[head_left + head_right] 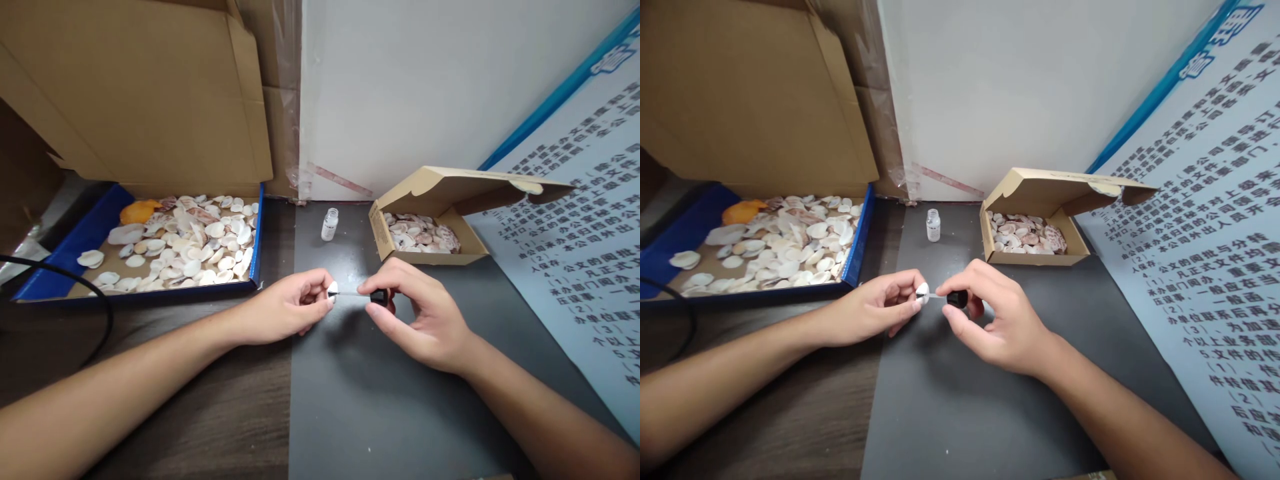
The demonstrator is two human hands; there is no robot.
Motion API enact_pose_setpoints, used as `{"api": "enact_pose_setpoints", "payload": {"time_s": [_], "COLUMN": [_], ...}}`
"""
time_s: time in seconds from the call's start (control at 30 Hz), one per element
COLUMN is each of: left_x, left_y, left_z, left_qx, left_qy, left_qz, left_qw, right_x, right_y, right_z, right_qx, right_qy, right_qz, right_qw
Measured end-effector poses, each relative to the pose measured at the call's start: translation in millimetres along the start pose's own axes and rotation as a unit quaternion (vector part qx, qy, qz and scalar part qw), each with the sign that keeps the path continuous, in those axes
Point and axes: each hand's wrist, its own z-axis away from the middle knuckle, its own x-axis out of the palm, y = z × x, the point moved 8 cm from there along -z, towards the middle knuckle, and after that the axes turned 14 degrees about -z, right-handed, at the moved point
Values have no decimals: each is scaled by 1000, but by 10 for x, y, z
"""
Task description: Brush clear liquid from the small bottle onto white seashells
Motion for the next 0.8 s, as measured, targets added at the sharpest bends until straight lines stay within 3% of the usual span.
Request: {"api": "enact_pose_setpoints", "payload": {"time_s": [0.13, 0.33, 0.5, 0.8], "left_x": [1, -1, -3, -1], "left_y": [8, 7, 11, -4], "left_z": [3, 5, 14, 4], "left_qx": [4, 1, 3, 6], "left_qy": [-2, -4, -3, -7], "left_qz": [-10, -15, -19, -26], "left_qw": [1000, 1000, 1000, 1000], "right_x": [-80, 10, -84, -55], "right_y": [31, 7, 25, 6], "right_z": [6, 5, 3, 6], "right_qx": [17, 1, 15, 8], "right_qy": [47, -3, 51, 31], "right_qz": [28, 1, 37, 23], "right_qw": [998, 1000, 998, 999]}}
